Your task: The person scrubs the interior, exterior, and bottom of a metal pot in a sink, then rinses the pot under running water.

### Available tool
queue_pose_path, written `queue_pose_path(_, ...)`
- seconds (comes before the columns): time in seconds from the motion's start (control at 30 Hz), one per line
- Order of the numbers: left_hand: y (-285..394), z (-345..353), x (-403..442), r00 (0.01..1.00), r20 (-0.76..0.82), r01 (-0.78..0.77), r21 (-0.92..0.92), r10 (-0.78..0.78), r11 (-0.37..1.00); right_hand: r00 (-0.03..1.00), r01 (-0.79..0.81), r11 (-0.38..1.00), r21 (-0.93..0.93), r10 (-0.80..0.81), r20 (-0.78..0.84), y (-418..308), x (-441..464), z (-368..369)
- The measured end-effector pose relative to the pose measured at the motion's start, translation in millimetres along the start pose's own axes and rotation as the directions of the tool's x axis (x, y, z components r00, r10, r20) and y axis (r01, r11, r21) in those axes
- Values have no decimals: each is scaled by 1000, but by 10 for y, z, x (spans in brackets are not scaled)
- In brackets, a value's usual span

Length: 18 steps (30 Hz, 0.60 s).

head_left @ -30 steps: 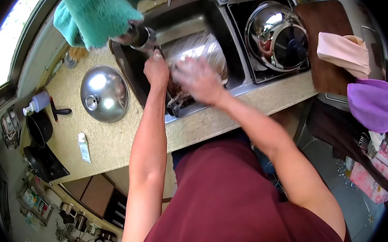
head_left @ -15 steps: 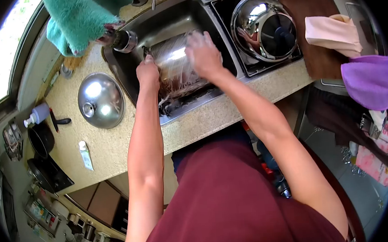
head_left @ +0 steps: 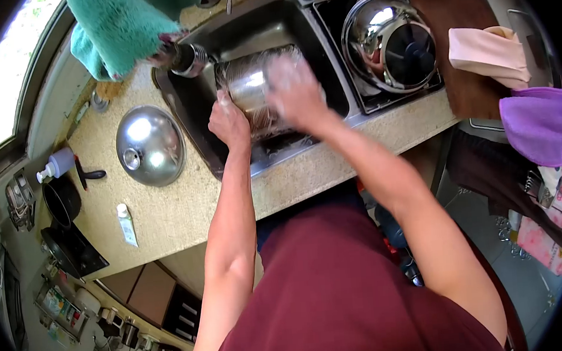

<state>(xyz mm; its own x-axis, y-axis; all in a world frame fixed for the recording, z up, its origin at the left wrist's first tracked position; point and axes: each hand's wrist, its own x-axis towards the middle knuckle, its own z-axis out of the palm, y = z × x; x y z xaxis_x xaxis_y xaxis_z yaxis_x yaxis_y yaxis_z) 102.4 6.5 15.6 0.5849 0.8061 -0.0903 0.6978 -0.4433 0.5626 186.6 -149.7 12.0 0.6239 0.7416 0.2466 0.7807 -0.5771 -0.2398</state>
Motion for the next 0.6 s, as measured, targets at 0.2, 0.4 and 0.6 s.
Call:
queue_pose_path(0.2, -228, 70, -216, 995, -77, -64, -53, 60, 996, 990, -127, 968, 216, 136, -26, -115, 67, -110)
queue_pose_path(0.4, -318, -36, -336, 980, -80, -195, -206, 182, 959, 813, -559, 780, 281, 451, 368, 385, 649, 217)
queue_pose_path(0.6, -91, -234, 12, 985, 153, -20, -320, 73, 947, 994, -110, 967, 228, 111, 8, -249, 4, -172)
